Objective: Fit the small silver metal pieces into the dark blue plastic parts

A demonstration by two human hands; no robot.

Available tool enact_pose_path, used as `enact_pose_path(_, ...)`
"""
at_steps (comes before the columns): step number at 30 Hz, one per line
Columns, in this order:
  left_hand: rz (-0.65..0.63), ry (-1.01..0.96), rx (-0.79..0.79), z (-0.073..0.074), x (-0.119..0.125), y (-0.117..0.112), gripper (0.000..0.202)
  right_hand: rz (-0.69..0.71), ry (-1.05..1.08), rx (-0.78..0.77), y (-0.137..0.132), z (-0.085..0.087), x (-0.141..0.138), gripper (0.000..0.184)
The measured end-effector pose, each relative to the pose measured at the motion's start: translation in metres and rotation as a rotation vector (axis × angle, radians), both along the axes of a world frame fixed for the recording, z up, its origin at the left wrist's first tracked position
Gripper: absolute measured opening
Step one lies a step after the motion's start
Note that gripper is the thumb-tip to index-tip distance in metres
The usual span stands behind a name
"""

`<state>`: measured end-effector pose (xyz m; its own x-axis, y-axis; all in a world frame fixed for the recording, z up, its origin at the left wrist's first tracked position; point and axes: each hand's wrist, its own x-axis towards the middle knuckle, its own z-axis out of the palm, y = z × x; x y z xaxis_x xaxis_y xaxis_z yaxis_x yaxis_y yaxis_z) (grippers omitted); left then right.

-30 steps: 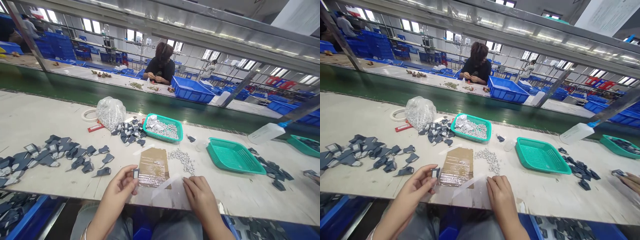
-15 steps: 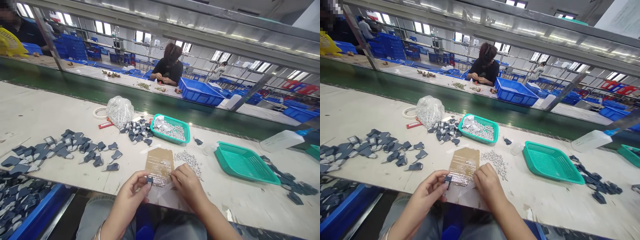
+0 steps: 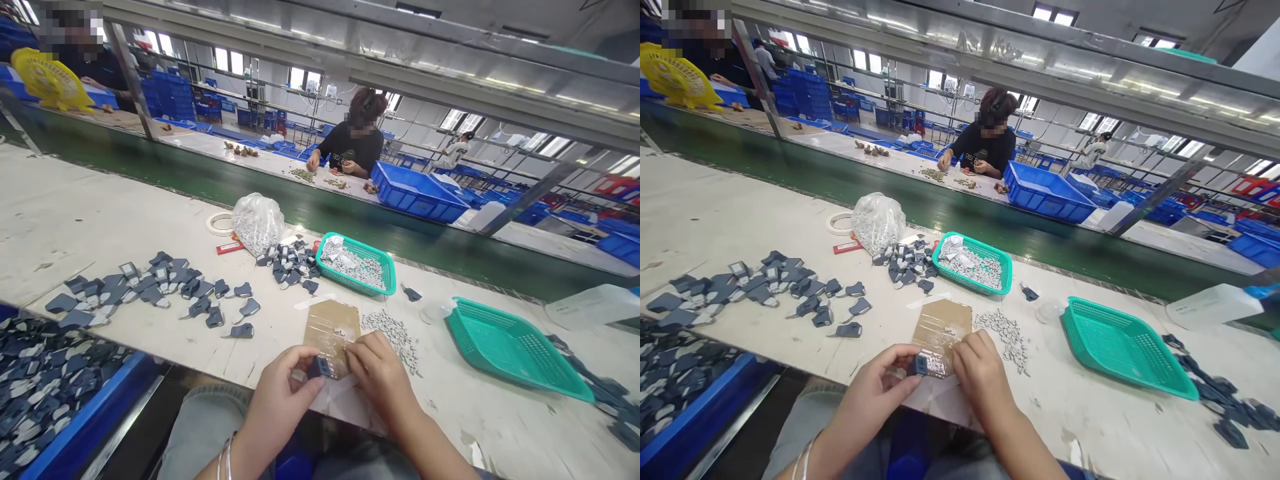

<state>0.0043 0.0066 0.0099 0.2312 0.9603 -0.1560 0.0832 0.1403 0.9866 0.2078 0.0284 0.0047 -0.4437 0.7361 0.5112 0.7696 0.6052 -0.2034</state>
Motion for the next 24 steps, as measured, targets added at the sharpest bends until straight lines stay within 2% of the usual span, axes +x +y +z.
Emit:
enact_pose_path(3,-0.005,0.119,0.074,0.006,0.009,0.001,0.027,-0.029,0.144,0.005,-0.009,0.016,-0.002,0.007)
enact_pose_path(6,-0.008,0.113,0.079,0.008,0.016,0.001,0.029,-0.004,0.207,-0.015,-0.019,0.033,-0.007,0.011)
enact_pose_path(9,-0.014,0.097,0.071,0.008,0.020,0.001,0.029,0.031,0.246,-0.056,-0.027,0.041,-0.013,0.014)
enact_pose_path(18,-0.026,0.150,0.072,0.015,0.019,-0.002,0.027,0.095,0.260,-0.098,-0.034,0.038,-0.019,0.015)
enact_pose_path(24,-0.056,0.267,0.173,0.011,0.018,-0.009,0.024,0.221,0.060,-0.105,-0.041,0.043,-0.023,0.017)
